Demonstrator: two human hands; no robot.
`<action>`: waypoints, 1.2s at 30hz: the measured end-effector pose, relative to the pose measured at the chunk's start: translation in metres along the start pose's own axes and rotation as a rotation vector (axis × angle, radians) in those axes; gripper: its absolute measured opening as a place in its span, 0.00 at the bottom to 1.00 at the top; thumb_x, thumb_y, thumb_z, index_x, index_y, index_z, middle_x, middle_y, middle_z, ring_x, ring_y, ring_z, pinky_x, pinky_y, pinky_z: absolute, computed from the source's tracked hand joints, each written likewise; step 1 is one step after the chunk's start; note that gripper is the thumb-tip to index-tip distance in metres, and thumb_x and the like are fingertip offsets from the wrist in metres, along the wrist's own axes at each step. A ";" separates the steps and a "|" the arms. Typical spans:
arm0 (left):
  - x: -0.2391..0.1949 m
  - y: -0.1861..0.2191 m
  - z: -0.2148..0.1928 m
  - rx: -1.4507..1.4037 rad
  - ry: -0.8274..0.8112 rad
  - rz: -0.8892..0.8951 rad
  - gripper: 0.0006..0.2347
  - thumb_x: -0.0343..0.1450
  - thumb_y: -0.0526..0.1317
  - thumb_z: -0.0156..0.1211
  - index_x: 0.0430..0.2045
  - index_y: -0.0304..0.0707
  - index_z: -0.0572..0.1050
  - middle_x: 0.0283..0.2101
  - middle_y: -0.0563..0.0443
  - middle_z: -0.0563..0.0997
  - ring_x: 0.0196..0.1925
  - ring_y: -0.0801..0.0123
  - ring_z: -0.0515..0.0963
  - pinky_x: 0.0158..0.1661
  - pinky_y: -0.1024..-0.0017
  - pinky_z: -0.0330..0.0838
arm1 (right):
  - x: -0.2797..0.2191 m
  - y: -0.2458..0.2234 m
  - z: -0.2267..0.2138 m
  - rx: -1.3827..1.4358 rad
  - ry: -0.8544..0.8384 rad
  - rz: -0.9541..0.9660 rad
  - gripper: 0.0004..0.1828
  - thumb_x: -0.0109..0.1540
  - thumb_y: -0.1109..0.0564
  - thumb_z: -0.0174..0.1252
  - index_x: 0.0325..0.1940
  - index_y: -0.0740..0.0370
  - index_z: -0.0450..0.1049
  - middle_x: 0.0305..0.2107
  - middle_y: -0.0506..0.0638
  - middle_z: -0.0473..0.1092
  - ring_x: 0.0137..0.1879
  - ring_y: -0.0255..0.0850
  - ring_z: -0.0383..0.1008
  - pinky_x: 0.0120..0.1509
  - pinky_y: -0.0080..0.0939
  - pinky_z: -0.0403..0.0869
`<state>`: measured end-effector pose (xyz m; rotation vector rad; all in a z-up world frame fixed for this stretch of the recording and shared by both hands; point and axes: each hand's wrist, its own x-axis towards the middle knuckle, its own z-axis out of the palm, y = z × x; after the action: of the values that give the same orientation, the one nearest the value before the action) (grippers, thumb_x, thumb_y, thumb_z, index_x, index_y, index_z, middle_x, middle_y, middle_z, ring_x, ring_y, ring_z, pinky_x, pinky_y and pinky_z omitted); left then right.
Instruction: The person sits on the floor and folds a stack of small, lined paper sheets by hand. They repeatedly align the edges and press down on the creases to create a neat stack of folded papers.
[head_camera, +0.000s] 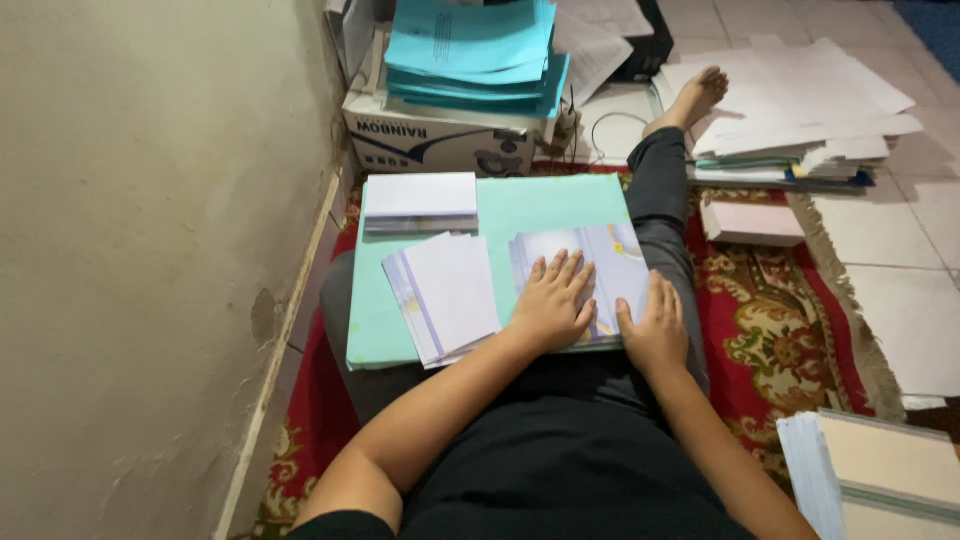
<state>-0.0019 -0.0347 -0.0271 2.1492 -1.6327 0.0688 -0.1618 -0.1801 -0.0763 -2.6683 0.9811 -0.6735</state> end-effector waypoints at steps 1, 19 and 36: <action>-0.001 0.001 -0.001 -0.009 -0.008 -0.007 0.28 0.74 0.53 0.42 0.68 0.41 0.64 0.71 0.37 0.65 0.76 0.46 0.61 0.70 0.45 0.48 | -0.002 -0.002 -0.002 0.017 -0.025 0.068 0.44 0.66 0.33 0.48 0.77 0.65 0.56 0.66 0.69 0.61 0.75 0.61 0.58 0.77 0.61 0.61; -0.002 0.003 -0.005 0.001 -0.020 -0.007 0.28 0.74 0.53 0.42 0.68 0.40 0.64 0.71 0.36 0.66 0.76 0.46 0.61 0.70 0.45 0.48 | 0.011 -0.047 -0.079 0.274 0.173 -0.149 0.21 0.62 0.65 0.61 0.60 0.57 0.78 0.43 0.53 0.69 0.50 0.54 0.75 0.52 0.48 0.75; 0.000 0.004 -0.016 -0.004 -0.067 -0.004 0.28 0.74 0.53 0.39 0.69 0.38 0.62 0.72 0.36 0.64 0.76 0.46 0.58 0.70 0.45 0.45 | 0.006 0.006 -0.039 -0.039 0.107 0.005 0.20 0.64 0.57 0.58 0.61 0.52 0.80 0.35 0.55 0.74 0.43 0.55 0.79 0.42 0.51 0.80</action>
<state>-0.0019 -0.0293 -0.0122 2.1734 -1.6640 -0.0081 -0.1803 -0.1905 -0.0419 -2.6860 1.0378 -0.8116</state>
